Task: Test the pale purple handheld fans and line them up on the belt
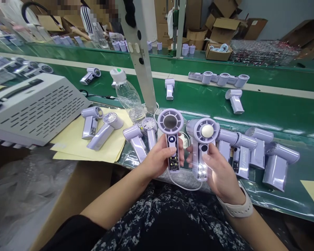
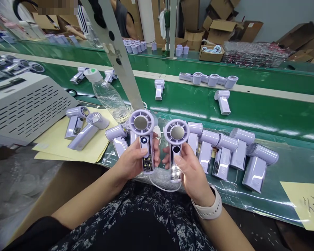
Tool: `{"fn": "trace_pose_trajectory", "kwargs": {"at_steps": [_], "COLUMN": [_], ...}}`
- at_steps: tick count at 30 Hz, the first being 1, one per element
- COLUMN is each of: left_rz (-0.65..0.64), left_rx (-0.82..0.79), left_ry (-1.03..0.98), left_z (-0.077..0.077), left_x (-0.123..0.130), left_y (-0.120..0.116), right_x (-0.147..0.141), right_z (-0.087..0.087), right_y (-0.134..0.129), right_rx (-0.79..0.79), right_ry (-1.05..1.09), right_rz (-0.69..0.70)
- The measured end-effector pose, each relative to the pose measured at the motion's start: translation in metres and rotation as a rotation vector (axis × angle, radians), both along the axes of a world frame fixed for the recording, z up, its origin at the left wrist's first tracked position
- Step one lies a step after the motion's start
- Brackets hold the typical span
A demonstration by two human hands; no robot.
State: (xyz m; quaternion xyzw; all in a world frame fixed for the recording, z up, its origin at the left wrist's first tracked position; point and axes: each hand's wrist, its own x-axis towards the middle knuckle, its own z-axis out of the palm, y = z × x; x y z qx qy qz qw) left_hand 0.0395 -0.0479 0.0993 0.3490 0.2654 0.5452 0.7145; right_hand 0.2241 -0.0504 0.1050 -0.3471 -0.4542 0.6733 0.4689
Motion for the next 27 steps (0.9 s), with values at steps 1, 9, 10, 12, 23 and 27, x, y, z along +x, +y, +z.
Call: {"fn": "trace_pose_trajectory", "kwargs": {"at_steps": [1,9,10,12,23,27], "left_rz": [-0.019,0.004,0.004,0.011,0.041,0.095], "left_rx": [0.035,0.075,0.076,0.071,0.099,-0.004], "left_ry": [0.013,0.103,0.105,0.102,0.191,0.241], "left_z": [0.000,0.005,0.005,0.006,0.009,0.005], "left_x": [0.000,-0.004,-0.004,-0.003,-0.002,-0.001], "left_y": [-0.002,-0.003,-0.003,-0.003,-0.006,-0.004], "right_x": [0.000,-0.003,-0.004,-0.004,-0.002,0.000], "right_z": [0.001,0.006,0.006,0.006,0.006,0.007], "right_y": [-0.001,0.001,0.001,0.000,-0.003,-0.005], "right_rx": [0.029,-0.029,-0.035,-0.049,-0.060,-0.098], "right_ry": [0.010,0.093,0.098,0.102,0.105,0.099], "right_rz": [0.019,-0.012,-0.015,-0.020,-0.065,-0.081]}}
